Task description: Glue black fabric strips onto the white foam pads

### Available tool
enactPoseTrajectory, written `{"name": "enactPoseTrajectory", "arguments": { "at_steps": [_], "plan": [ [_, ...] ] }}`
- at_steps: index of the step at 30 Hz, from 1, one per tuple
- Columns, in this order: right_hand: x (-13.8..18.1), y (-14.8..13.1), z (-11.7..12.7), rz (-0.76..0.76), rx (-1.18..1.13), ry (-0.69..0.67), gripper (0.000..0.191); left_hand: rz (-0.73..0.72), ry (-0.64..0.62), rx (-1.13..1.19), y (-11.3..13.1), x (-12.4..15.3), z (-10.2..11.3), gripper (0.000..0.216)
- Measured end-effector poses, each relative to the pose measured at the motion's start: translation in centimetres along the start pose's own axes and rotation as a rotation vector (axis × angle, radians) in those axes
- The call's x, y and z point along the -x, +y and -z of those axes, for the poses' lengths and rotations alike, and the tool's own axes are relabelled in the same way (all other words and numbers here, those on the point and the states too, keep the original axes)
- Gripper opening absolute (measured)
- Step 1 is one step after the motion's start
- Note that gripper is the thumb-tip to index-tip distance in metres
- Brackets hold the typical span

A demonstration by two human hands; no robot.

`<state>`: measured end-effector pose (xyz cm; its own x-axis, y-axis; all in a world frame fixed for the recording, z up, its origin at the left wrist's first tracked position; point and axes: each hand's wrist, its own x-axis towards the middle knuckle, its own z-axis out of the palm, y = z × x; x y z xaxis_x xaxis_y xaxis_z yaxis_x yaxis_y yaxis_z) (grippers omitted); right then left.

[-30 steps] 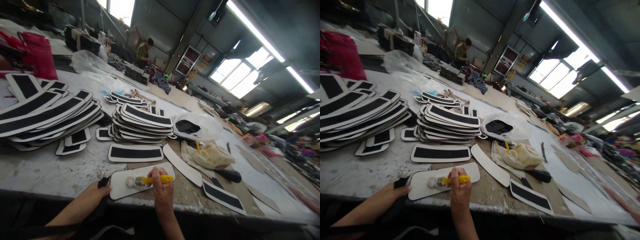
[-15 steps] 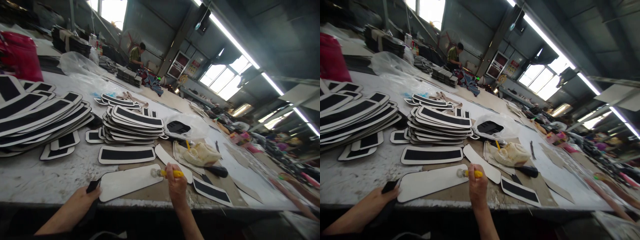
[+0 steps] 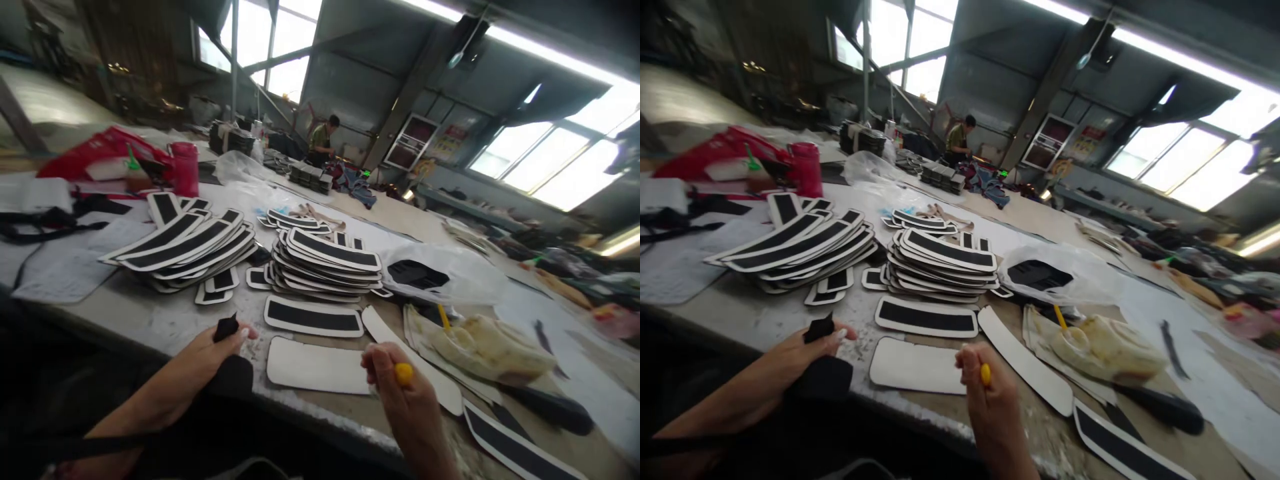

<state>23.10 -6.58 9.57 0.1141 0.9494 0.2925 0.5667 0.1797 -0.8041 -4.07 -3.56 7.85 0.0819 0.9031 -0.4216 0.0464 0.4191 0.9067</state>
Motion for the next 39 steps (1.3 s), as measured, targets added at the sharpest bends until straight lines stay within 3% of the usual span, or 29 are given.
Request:
{"name": "enactPoseTrajectory", "arguments": {
  "at_steps": [3,6,10,15,17,24,29,32,36,39],
  "plan": [
    [-0.2,-2.5,-3.5,-0.015,-0.138,-0.248,0.031,-0.035,-0.135,0.07,1.3,1.4,-0.1,0.037],
    [-0.1,-4.4,-6.5,-0.074,-0.273,-0.498,0.021,-0.078,-0.184,0.078,1.9,2.0,-0.7,0.034],
    [0.5,-4.8,-7.7,-0.21,-0.474,-0.746,0.029,-0.113,-0.166,0.074,1.5,2.2,-1.2,0.035],
    [1.1,-3.2,-5.1,-0.163,-0.252,-0.699,0.025,0.112,-0.399,0.203,-0.4,2.7,-0.8,0.029],
    [1.3,-2.6,-4.0,-0.139,-0.133,-0.715,0.022,0.157,-0.417,0.241,-1.3,2.9,-0.7,0.027],
    [3.2,-0.7,-1.5,-0.176,0.05,-0.737,0.022,0.198,-0.236,0.133,-3.7,2.9,-0.7,0.036],
    [5.0,1.5,0.5,-0.244,0.178,-0.797,0.024,0.14,-0.232,0.066,-4.3,2.9,-1.9,0.036],
    [5.5,1.9,1.7,-0.18,0.361,-0.769,0.021,0.125,-0.214,0.041,-4.8,2.8,-3.2,0.038],
    [5.5,0.5,0.9,0.032,0.327,-0.62,0.024,0.102,-0.322,0.085,-5.3,2.6,-5.3,0.035],
    [5.4,-0.5,-1.5,0.113,0.108,-0.657,0.024,0.114,-0.368,0.19,-5.1,2.5,-6.7,0.037]
  ]
}}
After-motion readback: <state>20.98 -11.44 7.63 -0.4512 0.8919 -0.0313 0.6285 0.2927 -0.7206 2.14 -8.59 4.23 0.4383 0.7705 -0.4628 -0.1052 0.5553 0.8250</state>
